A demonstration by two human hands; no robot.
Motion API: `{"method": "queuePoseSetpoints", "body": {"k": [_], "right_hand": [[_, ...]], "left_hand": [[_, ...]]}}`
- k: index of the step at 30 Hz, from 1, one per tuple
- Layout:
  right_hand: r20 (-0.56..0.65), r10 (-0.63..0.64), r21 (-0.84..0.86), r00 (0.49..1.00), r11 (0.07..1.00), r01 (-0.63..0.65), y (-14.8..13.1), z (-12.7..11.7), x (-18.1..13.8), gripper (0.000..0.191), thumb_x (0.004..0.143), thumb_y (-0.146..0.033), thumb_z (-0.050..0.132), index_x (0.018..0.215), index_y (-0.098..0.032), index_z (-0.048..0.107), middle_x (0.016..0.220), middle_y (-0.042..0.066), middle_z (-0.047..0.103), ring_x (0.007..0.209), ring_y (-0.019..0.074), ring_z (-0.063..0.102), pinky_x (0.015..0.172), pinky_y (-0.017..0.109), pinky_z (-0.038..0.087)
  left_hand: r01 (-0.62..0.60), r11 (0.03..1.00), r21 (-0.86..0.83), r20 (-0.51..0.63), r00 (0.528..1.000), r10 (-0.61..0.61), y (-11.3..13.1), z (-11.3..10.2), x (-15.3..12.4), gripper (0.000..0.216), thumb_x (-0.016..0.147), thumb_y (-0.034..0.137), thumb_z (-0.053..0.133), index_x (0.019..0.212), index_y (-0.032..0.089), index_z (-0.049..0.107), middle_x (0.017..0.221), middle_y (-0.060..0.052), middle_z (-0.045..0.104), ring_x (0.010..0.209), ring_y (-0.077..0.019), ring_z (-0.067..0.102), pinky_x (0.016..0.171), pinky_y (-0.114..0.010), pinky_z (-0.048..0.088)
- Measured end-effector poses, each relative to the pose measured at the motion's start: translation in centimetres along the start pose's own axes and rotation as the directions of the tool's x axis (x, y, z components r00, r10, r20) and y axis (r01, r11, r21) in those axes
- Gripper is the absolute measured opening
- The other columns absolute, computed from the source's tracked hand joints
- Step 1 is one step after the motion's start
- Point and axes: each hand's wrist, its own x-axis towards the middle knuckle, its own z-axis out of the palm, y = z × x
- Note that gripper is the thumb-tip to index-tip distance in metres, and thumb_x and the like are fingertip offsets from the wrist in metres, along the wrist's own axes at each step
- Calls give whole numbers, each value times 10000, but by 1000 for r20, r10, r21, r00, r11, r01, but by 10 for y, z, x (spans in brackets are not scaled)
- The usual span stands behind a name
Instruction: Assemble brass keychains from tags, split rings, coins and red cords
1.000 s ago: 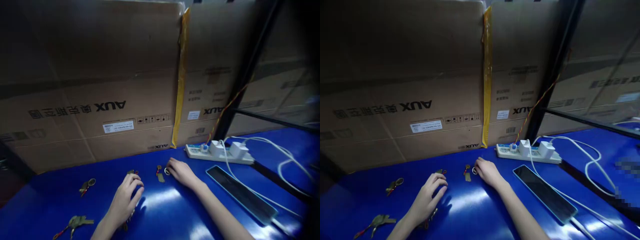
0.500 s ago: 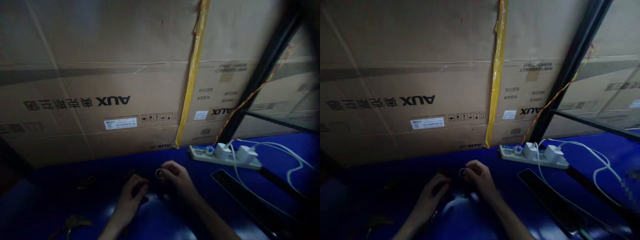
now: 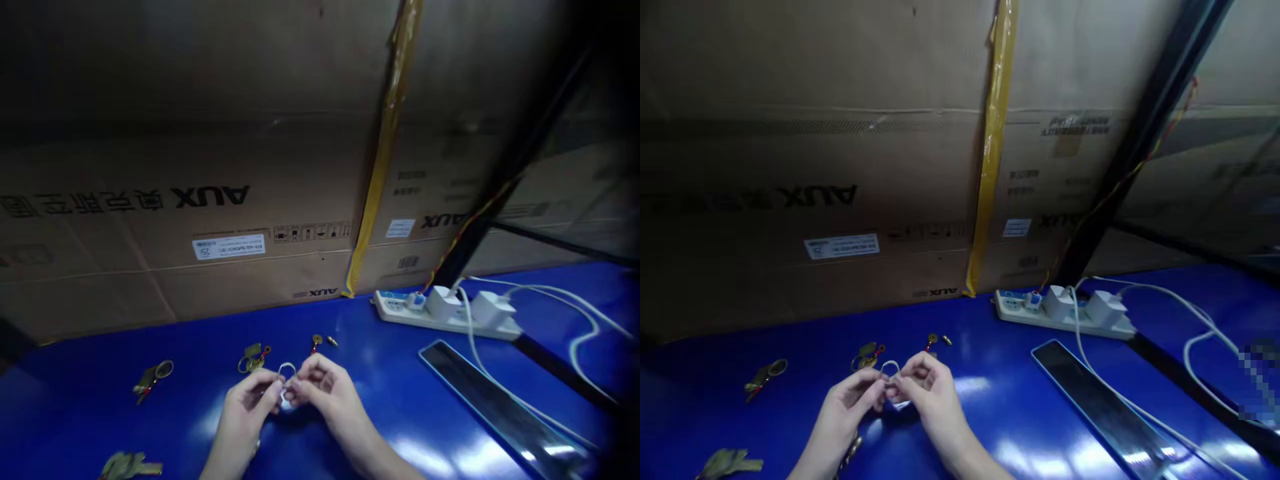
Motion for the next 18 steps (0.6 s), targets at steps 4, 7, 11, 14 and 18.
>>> {"method": "queuePoseSetpoints", "body": {"k": [4,7,11,14,18], "right_hand": [[187,3,-450,982,889,83,-22,-15,-1,178,780,-304,673,894,-194,594,798,12,669,715,166,628,659,274,483],[225,-81,-860,971,451,236,-42,-43,2,69,820,-233,592,852,-194,640,782,19,655,722,172,602,664,270,442],[280,-67,-942,958,172,287,-48,-75,11,157,847,-223,560,960,-229,669,972,39,668,866,191,626,731,260,446],[321,-37,-934,947,156,322,-45,-82,14,148,854,-193,543,872,-222,687,936,35,666,839,178,629,716,243,450],[281,-184,-895,942,304,327,-51,-80,16,181,909,-266,498,850,-196,655,858,41,643,786,173,601,717,266,454]], "left_hand": [[-29,999,34,-40,999,30,8,-5,-2,285,787,436,655,758,153,668,685,-26,627,641,-150,574,619,-233,464],[7,999,40,-92,996,-3,14,-12,-2,279,797,436,640,794,158,665,735,-32,639,633,-144,572,625,-239,474],[22,998,62,-118,993,-14,15,-16,-2,326,784,478,630,823,157,669,782,-41,656,571,-134,565,585,-250,481],[29,995,93,-108,994,-19,15,-15,-1,320,781,477,632,793,159,669,746,-35,651,560,-131,565,564,-239,476],[20,996,89,-108,994,-11,16,-13,-1,316,786,473,630,791,159,668,766,-42,656,552,-123,565,550,-236,482]]}}
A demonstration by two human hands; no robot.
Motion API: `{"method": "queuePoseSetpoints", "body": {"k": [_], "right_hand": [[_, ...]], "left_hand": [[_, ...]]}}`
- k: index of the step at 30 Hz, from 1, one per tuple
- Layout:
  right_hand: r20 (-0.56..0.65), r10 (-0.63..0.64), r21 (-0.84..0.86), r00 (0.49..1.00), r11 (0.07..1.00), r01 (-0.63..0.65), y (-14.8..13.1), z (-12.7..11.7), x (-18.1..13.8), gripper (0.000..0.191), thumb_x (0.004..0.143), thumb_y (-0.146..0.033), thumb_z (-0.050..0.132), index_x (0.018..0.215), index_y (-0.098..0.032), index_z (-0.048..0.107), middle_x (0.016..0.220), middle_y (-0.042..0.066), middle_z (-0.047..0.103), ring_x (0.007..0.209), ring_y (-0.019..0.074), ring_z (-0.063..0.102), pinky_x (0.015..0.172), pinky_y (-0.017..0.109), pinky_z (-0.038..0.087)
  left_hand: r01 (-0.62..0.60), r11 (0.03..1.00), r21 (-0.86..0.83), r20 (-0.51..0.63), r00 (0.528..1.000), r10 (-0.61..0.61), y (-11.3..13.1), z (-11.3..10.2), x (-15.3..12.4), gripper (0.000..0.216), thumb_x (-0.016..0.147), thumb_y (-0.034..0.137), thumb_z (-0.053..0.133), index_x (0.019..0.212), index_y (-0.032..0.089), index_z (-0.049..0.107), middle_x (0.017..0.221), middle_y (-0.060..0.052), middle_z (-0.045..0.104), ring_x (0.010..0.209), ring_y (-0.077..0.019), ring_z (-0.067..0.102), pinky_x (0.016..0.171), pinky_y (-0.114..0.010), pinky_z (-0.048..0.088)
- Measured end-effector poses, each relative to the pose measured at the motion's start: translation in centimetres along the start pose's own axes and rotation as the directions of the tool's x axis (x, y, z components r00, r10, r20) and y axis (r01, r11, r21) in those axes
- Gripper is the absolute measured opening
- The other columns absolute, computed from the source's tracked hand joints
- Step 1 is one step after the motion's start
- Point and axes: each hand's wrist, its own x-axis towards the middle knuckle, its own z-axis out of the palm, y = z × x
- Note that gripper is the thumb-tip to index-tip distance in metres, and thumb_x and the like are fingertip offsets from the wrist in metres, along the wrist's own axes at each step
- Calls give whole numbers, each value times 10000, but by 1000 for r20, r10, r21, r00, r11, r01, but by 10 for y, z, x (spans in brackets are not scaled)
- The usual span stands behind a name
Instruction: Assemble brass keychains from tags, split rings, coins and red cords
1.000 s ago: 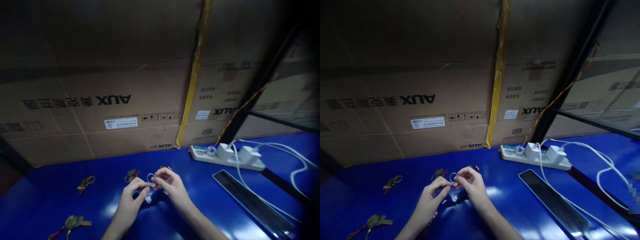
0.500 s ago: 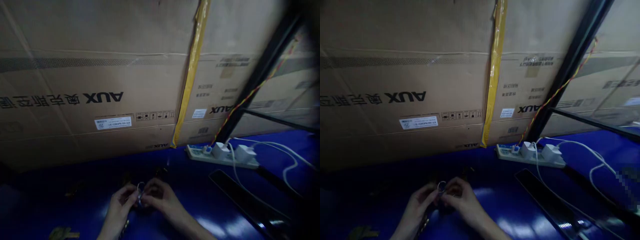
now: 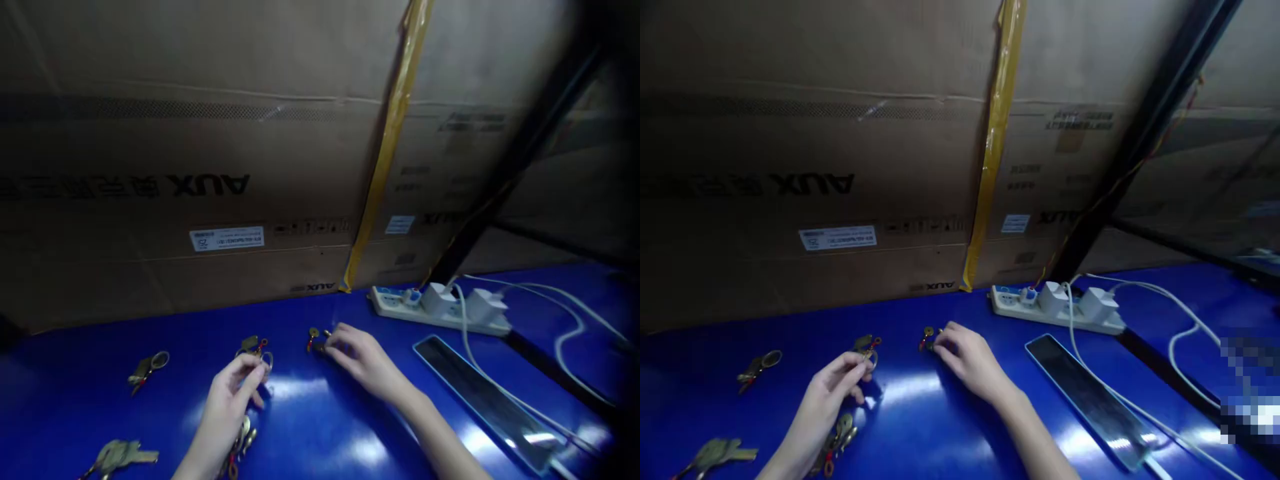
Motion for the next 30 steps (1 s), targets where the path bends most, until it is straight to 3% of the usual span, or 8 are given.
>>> {"method": "queuePoseSetpoints", "body": {"k": [3,7,11,13,16,20,26,30], "right_hand": [[-138,49,202,989,979,-20,-2,-7,3,204,915,-339,506,846,-189,627,877,44,634,826,181,595,747,284,455],[-209,209,454,955,886,-95,4,-9,7,248,855,-433,582,855,-188,618,967,61,667,925,214,605,795,310,459],[-144,350,723,926,676,-143,10,-1,10,296,817,-496,598,830,-200,590,828,55,700,822,215,639,776,340,478],[-87,357,755,930,633,-172,6,8,10,290,801,-475,631,841,-189,617,693,25,676,688,186,627,710,319,480],[-17,329,726,944,654,-215,-9,25,8,299,783,-441,670,883,-159,684,658,18,668,624,161,605,654,288,466],[39,178,673,983,723,-157,-38,45,2,307,873,-414,563,1004,-169,694,790,46,695,739,172,625,719,295,483],[2,74,568,997,821,-62,-58,50,-4,286,934,-342,480,1176,-195,525,827,24,669,710,148,614,697,278,495],[-19,23,482,1000,876,-11,-55,48,-6,221,944,-305,461,1145,-216,490,888,37,670,804,172,640,737,295,501]], "left_hand": [[-11,1000,-28,-5,1000,11,0,-1,0,328,783,483,627,810,158,666,781,-43,653,545,-123,568,528,-236,490],[15,999,-32,-2,1000,-15,-1,-2,-1,340,787,492,618,838,159,664,849,-55,665,570,-130,585,536,-246,513],[19,999,-40,37,999,-18,-2,1,-1,391,772,531,616,861,154,669,945,-104,674,770,-220,650,507,-255,523],[15,1000,-3,68,998,-15,-1,4,-2,385,787,524,603,890,160,672,982,-112,672,838,-241,650,499,-246,515],[-76,989,125,88,994,65,0,7,-6,299,839,459,568,882,182,672,979,-85,662,830,-212,634,559,-242,502],[-240,929,283,116,970,215,-1,10,-10,230,880,361,540,787,193,665,868,-51,639,829,-189,606,677,-253,468],[-258,912,320,146,964,221,-5,16,-13,198,894,327,529,819,207,668,869,-44,621,796,-184,593,674,-261,460],[-325,855,406,115,946,305,-10,14,-13,138,871,285,565,820,234,683,1029,-67,610,1042,-247,552,926,-404,437]]}}
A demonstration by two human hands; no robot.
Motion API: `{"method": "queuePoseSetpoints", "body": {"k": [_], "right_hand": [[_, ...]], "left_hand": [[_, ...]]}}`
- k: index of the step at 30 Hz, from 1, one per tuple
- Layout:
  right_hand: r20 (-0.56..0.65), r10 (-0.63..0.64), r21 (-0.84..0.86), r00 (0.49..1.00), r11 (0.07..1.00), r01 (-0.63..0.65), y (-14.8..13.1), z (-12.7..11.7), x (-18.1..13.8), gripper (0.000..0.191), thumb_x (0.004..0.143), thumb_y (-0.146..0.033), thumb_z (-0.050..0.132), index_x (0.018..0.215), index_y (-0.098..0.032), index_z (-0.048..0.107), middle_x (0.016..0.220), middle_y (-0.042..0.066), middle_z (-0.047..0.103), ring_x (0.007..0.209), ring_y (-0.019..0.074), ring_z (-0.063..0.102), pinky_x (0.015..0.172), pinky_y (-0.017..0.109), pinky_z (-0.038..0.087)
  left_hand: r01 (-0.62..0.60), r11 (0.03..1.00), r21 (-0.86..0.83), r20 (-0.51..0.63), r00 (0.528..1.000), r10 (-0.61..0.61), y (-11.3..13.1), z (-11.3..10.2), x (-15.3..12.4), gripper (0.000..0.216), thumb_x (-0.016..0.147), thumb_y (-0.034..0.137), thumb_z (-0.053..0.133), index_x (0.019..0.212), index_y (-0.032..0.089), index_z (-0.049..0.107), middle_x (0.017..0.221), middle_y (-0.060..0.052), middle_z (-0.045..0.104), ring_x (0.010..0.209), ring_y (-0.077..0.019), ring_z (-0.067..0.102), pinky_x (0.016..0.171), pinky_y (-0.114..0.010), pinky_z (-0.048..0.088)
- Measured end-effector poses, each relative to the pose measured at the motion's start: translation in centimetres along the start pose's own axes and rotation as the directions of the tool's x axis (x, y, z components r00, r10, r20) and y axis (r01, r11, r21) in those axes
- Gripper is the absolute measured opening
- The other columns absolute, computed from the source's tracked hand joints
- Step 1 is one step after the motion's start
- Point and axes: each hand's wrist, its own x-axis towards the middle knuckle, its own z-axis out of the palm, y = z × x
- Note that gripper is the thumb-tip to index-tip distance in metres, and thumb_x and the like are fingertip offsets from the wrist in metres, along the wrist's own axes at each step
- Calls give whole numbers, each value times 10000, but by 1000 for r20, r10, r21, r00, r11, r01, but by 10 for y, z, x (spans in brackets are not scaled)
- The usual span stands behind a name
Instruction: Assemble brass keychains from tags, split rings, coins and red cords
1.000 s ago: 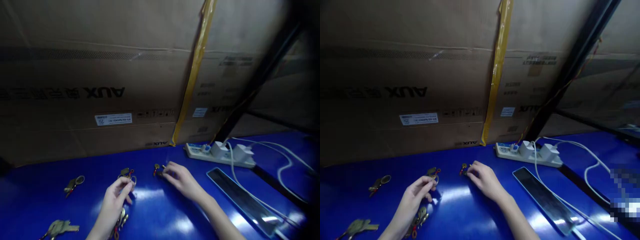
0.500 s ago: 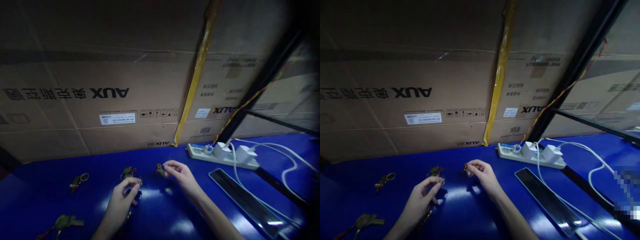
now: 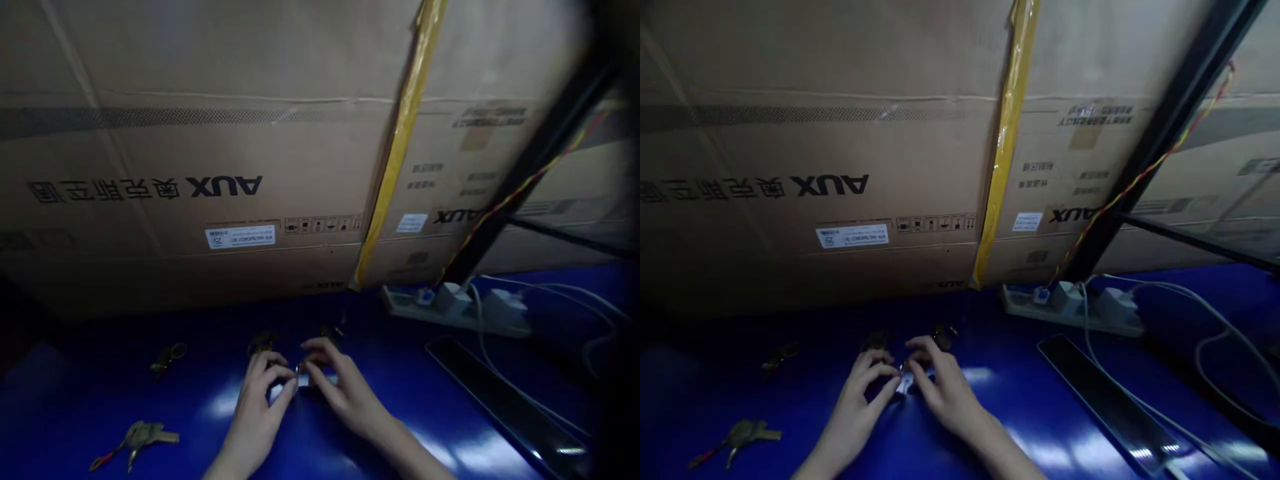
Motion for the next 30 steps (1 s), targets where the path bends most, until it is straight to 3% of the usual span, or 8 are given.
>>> {"method": "queuePoseSetpoints", "body": {"k": [5,12,17,20,23,27,30], "right_hand": [[41,-34,-71,999,997,37,1,0,-2,174,946,-262,451,1111,-240,503,1002,52,669,912,186,651,789,299,504],[74,-53,-104,996,993,61,-1,1,-1,147,955,-231,436,1092,-236,490,998,45,670,922,183,654,792,292,500],[111,-66,-265,992,960,94,2,-1,0,192,959,-192,384,1115,-219,492,980,51,681,894,184,656,779,290,497],[82,-122,-512,989,846,147,2,-4,1,267,913,-188,451,1169,-203,526,1048,87,673,976,229,623,855,367,487],[61,-191,-714,980,677,177,2,-7,3,359,859,-209,540,1218,-210,551,1250,119,598,1199,291,504,1022,498,371],[86,-246,-826,965,524,207,7,-12,5,342,846,-228,559,1183,-194,599,1379,129,507,1367,309,315,1119,571,193],[18,-260,-880,965,454,139,16,-22,8,289,859,-225,529,1125,-168,629,1402,139,483,1401,308,246,1131,581,140]], "left_hand": [[-68,992,106,-40,997,73,-8,1,-1,135,868,244,562,859,262,696,1260,-75,532,1288,-299,382,1055,-544,325],[-94,980,174,-2,995,96,-9,2,-3,156,886,249,537,888,260,693,1310,-75,514,1325,-303,350,1060,-570,327],[-101,980,173,4,995,102,-9,1,-2,165,896,256,524,885,254,688,1321,-75,510,1338,-300,335,1061,-585,318],[-110,979,174,-5,994,113,-9,0,-2,157,887,246,536,874,256,692,1314,-79,520,1335,-305,342,1058,-584,323],[-105,979,177,-10,994,108,-8,0,-1,155,887,259,540,867,254,694,1313,-81,523,1332,-305,350,1063,-578,320],[-99,978,185,-7,995,102,-8,-1,0,154,888,272,541,864,255,693,1308,-80,526,1328,-308,354,1060,-574,321],[-99,978,185,-12,995,103,-8,-1,0,153,883,264,543,858,252,693,1302,-84,531,1322,-316,361,1054,-579,322]]}}
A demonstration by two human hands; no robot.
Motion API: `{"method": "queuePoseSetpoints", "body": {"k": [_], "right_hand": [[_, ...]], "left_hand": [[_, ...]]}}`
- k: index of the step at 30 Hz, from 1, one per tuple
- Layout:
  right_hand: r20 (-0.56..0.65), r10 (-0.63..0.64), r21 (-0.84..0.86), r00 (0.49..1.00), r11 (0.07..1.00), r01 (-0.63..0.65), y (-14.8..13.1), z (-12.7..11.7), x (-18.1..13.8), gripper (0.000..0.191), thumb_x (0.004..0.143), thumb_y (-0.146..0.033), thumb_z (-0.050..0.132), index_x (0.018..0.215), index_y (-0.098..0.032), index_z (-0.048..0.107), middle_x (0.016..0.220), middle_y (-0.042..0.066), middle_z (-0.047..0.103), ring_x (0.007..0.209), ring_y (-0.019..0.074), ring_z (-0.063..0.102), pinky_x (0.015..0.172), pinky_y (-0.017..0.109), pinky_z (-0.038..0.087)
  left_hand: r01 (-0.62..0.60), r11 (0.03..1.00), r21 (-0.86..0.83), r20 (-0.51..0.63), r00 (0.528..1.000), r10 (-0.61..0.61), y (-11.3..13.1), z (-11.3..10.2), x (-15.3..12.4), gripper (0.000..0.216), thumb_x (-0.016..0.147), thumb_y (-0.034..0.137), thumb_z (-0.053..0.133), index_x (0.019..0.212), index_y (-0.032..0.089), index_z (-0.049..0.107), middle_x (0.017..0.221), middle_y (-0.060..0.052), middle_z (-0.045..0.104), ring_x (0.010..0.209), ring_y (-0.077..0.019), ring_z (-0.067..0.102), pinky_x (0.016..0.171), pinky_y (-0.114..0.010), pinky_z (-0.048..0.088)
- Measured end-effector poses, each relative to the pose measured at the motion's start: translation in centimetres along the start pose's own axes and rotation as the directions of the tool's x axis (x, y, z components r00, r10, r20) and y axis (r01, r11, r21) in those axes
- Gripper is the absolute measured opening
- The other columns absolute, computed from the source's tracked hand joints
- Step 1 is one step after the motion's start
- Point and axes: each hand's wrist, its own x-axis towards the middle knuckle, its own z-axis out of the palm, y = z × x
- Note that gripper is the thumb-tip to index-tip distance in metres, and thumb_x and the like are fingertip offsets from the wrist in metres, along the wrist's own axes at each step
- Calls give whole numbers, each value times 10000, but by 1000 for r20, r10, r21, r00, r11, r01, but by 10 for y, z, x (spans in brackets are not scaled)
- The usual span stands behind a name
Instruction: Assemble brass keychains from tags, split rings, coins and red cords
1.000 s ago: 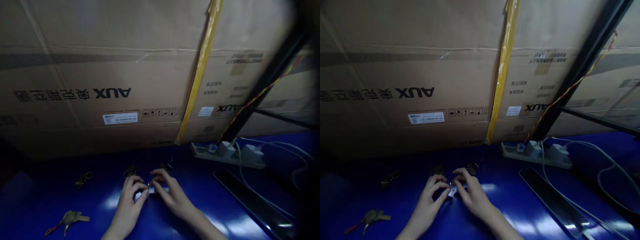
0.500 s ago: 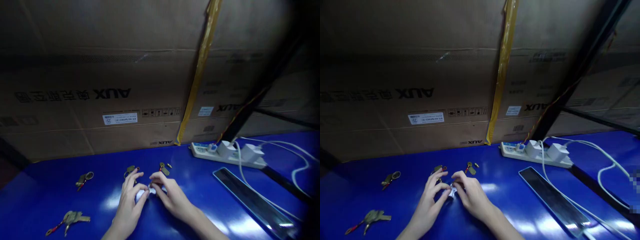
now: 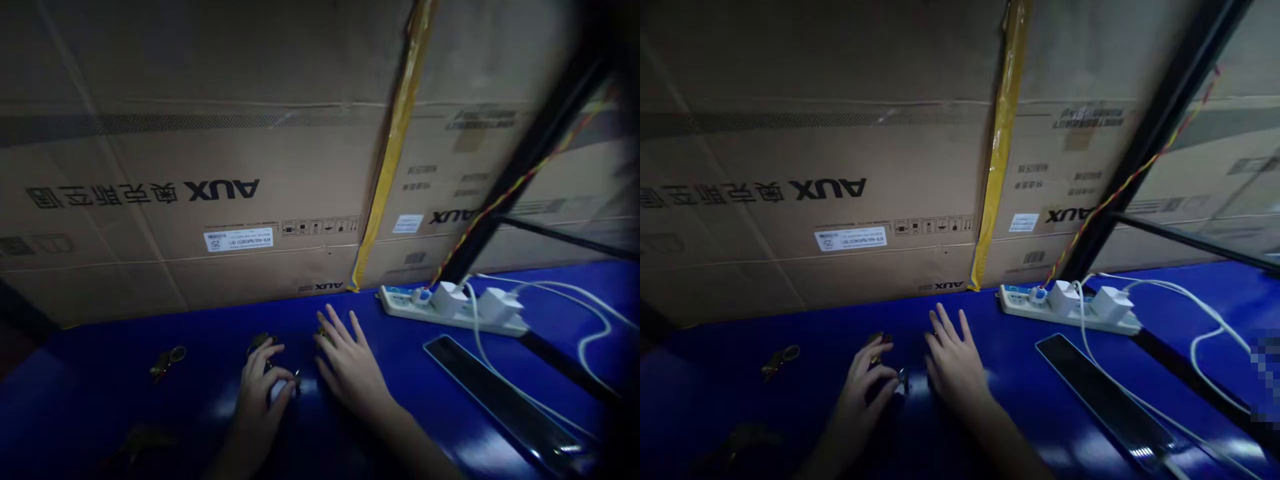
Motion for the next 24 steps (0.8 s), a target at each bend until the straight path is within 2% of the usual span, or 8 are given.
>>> {"method": "queuePoseSetpoints", "body": {"k": [4,6,10,16,20,24], "right_hand": [[-80,174,-140,981,973,-184,24,6,-2,242,868,-201,503,1043,-137,658,1384,169,497,1402,336,231,1123,597,134],[-81,212,-176,974,959,-223,34,11,-3,242,875,-221,511,1037,-138,670,1357,172,525,1393,351,246,1115,605,140],[-31,201,-166,979,965,-203,45,23,-3,266,880,-217,523,1096,-196,676,1291,127,591,1340,359,349,1088,630,164],[11,161,-170,987,973,-157,42,23,3,195,849,-147,536,882,-213,717,1034,96,692,1184,327,509,1099,620,151],[-22,109,-149,994,983,-111,34,15,5,127,819,-163,581,859,-182,700,1166,134,645,1263,339,435,1115,614,124],[-74,39,-51,996,998,-43,24,6,7,144,837,-189,572,926,-205,683,1264,127,589,1316,315,379,1112,613,135]], "left_hand": [[11,1000,-14,12,1000,-10,1,-1,0,163,893,271,528,860,252,687,1311,-84,519,1333,-314,342,1058,-583,309],[12,1000,-16,15,1000,-12,2,-1,1,161,892,277,532,852,252,686,1308,-84,519,1335,-311,339,1061,-580,305],[10,1000,-14,18,1000,-10,1,-1,1,155,888,274,538,849,250,685,1307,-85,517,1334,-312,338,1058,-582,309],[-11,1000,-8,-7,1000,11,-1,-1,1,143,879,266,548,847,254,687,1291,-79,531,1319,-306,358,1047,-574,331],[-22,1000,3,-11,1000,22,-1,-1,2,155,884,269,539,839,250,686,1286,-83,532,1311,-311,364,1042,-577,333],[-19,1000,12,-24,1000,20,-1,-2,2,157,886,266,536,844,249,687,1292,-81,527,1318,-307,352,1043,-572,334]]}}
